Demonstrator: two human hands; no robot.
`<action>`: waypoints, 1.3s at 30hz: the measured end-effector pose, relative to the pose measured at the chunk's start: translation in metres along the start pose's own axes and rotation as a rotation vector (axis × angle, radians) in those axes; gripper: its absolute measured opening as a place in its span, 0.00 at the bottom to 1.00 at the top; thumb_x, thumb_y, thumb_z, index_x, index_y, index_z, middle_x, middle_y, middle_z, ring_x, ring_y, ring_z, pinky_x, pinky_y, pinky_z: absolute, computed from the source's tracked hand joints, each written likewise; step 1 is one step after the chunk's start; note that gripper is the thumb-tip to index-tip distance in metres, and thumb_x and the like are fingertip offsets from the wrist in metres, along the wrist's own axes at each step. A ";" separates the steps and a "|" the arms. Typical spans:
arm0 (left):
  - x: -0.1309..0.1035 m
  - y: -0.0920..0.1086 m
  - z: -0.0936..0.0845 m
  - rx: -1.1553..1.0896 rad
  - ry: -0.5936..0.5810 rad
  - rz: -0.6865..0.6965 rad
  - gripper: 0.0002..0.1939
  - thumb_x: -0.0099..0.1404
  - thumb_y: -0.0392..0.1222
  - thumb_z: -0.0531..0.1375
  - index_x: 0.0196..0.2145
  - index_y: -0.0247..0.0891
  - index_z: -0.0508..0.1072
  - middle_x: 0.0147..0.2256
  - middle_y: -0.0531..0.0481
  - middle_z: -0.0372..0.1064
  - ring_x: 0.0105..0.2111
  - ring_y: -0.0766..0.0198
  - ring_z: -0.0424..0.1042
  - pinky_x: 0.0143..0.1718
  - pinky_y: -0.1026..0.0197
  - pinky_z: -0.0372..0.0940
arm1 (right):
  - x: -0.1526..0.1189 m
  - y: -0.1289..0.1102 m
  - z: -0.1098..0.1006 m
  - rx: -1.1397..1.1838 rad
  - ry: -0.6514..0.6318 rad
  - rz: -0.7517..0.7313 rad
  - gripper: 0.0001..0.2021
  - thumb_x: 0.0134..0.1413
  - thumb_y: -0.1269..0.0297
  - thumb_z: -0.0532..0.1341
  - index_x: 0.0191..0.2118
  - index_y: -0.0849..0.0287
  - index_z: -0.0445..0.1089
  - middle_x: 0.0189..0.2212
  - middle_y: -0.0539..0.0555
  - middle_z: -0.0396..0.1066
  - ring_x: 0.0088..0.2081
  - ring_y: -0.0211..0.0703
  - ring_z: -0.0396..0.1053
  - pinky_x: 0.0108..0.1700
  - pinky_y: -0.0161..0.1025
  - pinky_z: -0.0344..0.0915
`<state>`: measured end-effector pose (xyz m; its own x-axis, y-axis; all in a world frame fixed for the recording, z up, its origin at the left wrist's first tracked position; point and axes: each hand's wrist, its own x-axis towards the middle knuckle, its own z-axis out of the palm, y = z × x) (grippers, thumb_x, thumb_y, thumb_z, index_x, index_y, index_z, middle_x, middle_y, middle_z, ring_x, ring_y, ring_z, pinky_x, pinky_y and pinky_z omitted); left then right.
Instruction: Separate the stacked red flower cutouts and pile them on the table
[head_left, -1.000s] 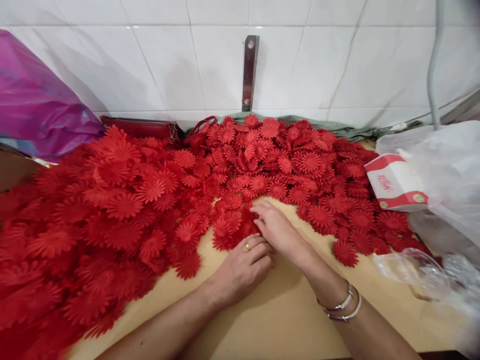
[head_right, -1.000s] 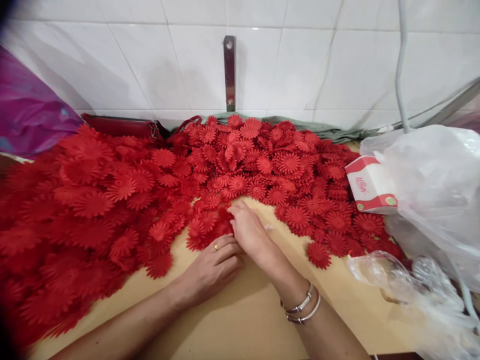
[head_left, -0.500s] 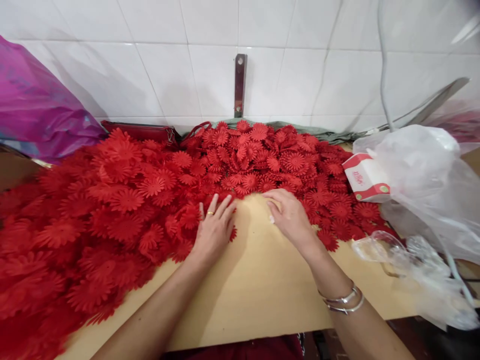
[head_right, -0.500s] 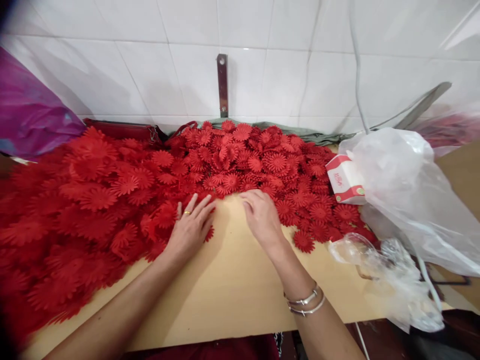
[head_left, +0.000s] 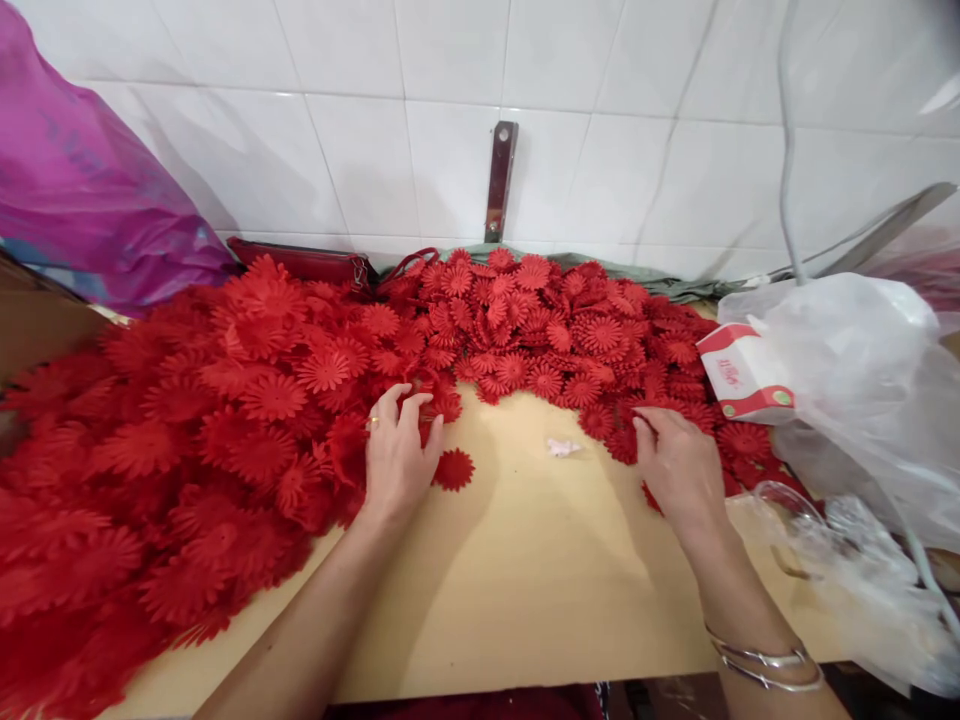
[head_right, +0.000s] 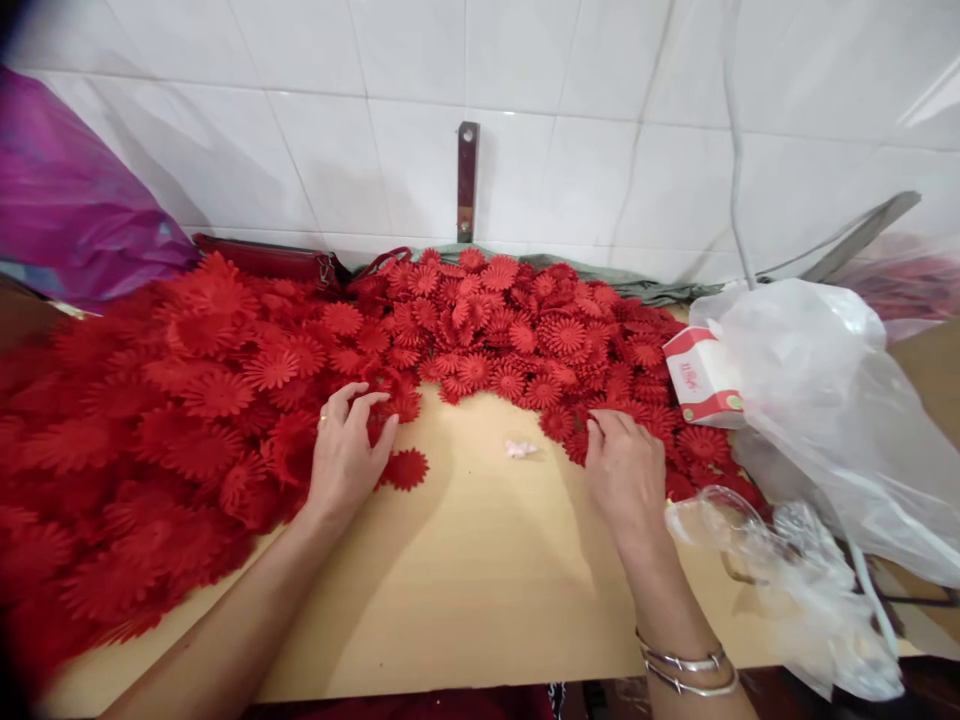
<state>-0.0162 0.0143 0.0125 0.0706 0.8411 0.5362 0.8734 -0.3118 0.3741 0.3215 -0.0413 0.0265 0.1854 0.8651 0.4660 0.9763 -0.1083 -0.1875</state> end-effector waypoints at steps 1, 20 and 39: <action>0.001 0.003 -0.003 -0.013 0.011 0.009 0.14 0.69 0.40 0.58 0.51 0.36 0.73 0.55 0.35 0.64 0.57 0.46 0.66 0.59 0.43 0.63 | 0.001 -0.003 -0.004 0.021 0.062 -0.001 0.16 0.68 0.64 0.52 0.48 0.61 0.76 0.45 0.62 0.78 0.46 0.53 0.73 0.51 0.51 0.67; -0.007 0.052 0.015 -0.948 -0.693 0.049 0.15 0.74 0.40 0.48 0.44 0.36 0.73 0.40 0.44 0.75 0.40 0.60 0.73 0.47 0.57 0.69 | -0.035 -0.109 0.001 0.341 0.116 -0.392 0.07 0.64 0.71 0.62 0.46 0.58 0.71 0.38 0.57 0.75 0.39 0.47 0.72 0.44 0.45 0.66; 0.015 0.032 0.024 -1.745 -0.930 -0.892 0.27 0.76 0.55 0.45 0.53 0.32 0.73 0.55 0.33 0.74 0.47 0.51 0.79 0.52 0.50 0.71 | -0.036 -0.083 0.035 0.316 -0.029 0.014 0.10 0.63 0.64 0.60 0.48 0.59 0.71 0.46 0.62 0.66 0.48 0.55 0.68 0.50 0.55 0.69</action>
<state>0.0246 0.0279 0.0142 0.6259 0.6999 -0.3441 -0.3663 0.6533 0.6626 0.2303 -0.0468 -0.0049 0.1908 0.8789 0.4372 0.8898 0.0332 -0.4551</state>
